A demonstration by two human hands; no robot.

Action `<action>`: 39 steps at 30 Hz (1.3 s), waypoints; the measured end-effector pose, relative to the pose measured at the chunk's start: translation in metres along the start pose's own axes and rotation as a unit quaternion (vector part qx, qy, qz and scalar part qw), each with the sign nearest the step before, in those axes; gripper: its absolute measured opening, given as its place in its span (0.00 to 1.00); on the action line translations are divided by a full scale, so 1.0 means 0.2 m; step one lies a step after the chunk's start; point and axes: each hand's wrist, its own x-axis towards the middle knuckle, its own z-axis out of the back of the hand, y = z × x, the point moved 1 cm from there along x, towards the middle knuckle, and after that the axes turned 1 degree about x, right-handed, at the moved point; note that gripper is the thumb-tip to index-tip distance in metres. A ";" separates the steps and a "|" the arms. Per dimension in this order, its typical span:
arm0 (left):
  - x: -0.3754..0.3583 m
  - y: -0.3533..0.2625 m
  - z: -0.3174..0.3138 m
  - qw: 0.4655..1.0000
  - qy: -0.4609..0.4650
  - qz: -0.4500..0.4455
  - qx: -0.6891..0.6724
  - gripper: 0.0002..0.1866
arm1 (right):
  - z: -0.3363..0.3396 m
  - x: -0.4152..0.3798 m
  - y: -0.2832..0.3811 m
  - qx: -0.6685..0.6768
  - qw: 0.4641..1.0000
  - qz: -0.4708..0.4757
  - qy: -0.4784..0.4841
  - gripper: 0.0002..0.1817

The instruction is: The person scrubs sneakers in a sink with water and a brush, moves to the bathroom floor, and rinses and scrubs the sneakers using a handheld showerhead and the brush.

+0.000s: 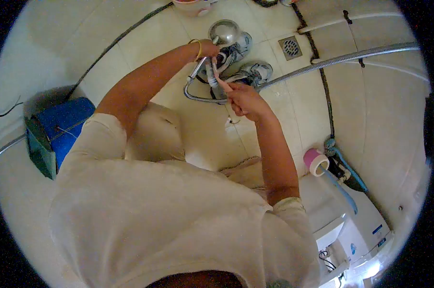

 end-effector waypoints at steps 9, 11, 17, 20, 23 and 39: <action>-0.05 0.19 0.04 0.973 0.178 0.105 -0.103 0.10 | -0.01 0.43 -0.20 -0.023 0.990 0.043 -0.130 0.07; -0.04 0.21 0.04 0.971 0.176 0.130 -0.093 0.09 | -0.02 0.75 -0.42 -0.158 0.949 0.168 -0.216 0.09; 0.01 0.20 0.08 0.993 0.077 0.049 -0.072 0.09 | -0.17 0.68 -0.18 -0.205 0.923 0.055 -0.321 0.27; 0.09 0.29 0.05 0.990 0.069 0.112 -0.057 0.12 | -0.27 0.66 -0.24 -0.166 0.960 0.115 -0.196 0.25; -0.02 0.24 -0.02 0.987 0.093 0.106 -0.082 0.13 | -0.36 0.41 -0.10 0.037 0.971 0.111 -0.209 0.22; -0.10 0.25 -0.03 0.971 0.146 0.182 -0.052 0.12 | -0.07 0.71 -0.21 -0.146 0.905 0.234 -0.324 0.11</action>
